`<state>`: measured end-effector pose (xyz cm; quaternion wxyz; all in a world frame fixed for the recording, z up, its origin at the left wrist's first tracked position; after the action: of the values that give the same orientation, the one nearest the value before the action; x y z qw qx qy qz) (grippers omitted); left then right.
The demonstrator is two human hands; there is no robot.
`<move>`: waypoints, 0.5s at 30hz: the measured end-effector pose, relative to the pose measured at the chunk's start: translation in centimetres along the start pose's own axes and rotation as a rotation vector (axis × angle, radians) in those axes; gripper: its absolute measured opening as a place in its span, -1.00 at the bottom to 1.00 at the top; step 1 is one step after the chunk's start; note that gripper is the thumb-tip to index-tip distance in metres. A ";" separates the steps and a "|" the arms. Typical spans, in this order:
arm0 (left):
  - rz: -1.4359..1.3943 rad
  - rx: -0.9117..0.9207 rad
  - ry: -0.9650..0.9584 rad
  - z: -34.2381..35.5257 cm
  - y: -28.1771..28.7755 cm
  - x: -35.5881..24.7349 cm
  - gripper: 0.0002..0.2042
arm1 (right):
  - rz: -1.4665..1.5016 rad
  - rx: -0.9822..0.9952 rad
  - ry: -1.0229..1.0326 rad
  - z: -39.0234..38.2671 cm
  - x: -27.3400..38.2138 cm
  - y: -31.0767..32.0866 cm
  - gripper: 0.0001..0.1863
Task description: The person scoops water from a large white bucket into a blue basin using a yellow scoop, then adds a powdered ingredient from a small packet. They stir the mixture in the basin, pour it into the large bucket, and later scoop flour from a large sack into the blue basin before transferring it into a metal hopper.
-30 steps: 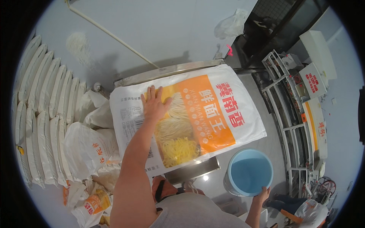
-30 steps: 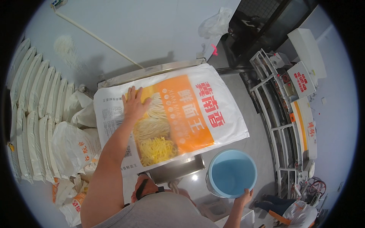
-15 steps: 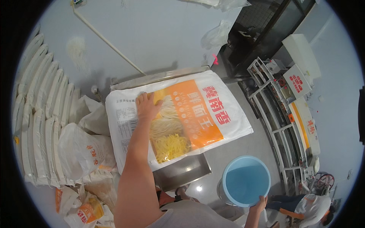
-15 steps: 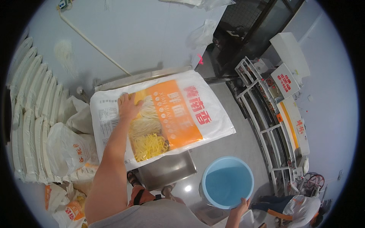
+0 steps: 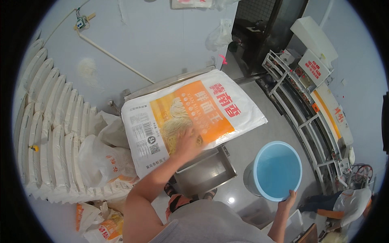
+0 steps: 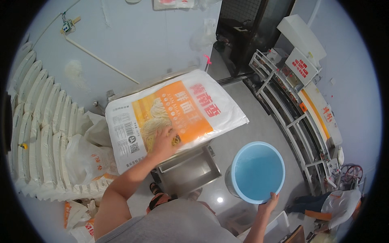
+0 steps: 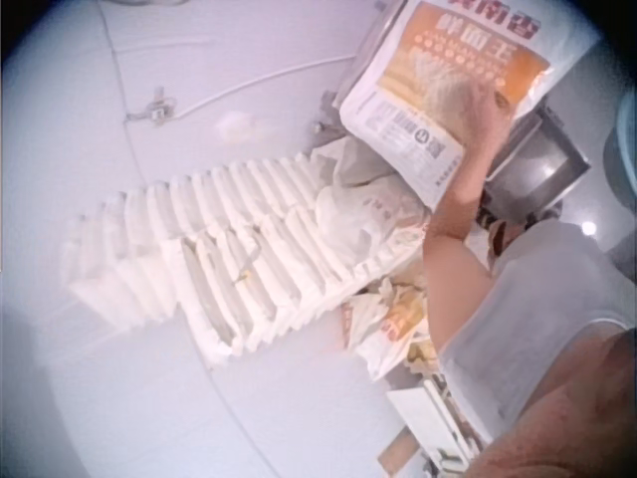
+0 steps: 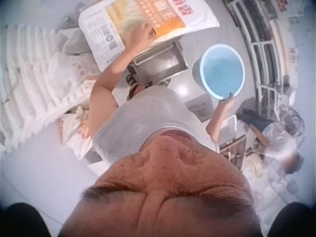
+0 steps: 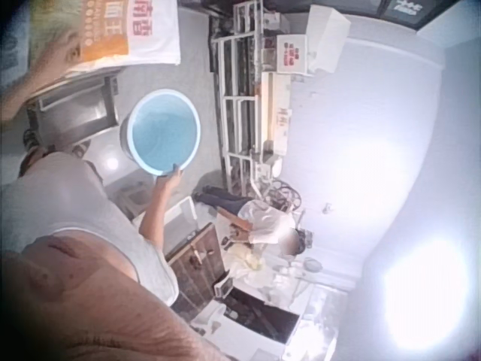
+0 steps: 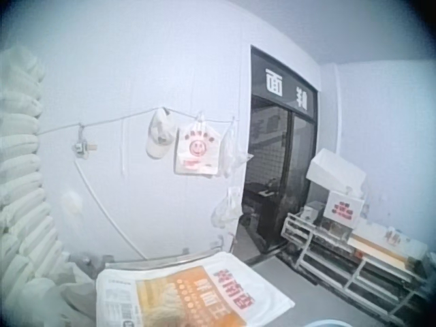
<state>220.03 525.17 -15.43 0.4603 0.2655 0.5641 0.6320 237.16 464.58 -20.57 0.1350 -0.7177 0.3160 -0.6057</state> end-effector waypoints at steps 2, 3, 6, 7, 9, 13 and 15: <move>0.061 0.012 -0.027 -3.0 0.8 -2.3 -0.25 | 0.019 -0.038 0.027 0.3 -1.2 -1.2 -0.39; 0.114 0.032 -0.037 -4.2 0.2 -2.6 -0.20 | 0.026 -0.055 0.032 0.9 -2.3 -1.9 -0.40; 0.212 0.076 -0.078 -4.7 -1.3 -3.6 -0.20 | -0.052 -0.030 0.082 6.2 -3.4 -1.0 -0.38; 0.239 0.089 -0.085 -4.6 -1.9 -3.8 -0.21 | -0.092 -0.018 0.112 7.8 -3.4 0.1 -0.39; 0.367 0.006 -0.082 -4.3 -3.6 -2.7 -0.24 | -0.030 -0.017 0.054 8.1 -4.0 1.9 -0.42; 0.399 -0.114 -0.101 -3.9 -3.5 -3.6 -0.29 | -0.015 -0.034 0.037 7.4 -4.1 5.9 -0.38; 0.416 -0.117 -0.089 -4.5 -3.3 -2.8 -0.33 | -0.053 -0.101 0.023 4.0 -4.7 1.5 -0.35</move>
<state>218.36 520.39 -19.02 0.3590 0.3767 0.4387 0.7326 240.22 465.60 -26.04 0.0788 -0.7246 0.3284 -0.6007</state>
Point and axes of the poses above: each hand's wrist, its own z-axis towards the middle knuckle, its own y-axis out of the back of the hand, x = y × z, the point moved 6 cm from there along z, towards the middle knuckle, and after that the axes turned 15 degrees about z, right-handed, at the moved point
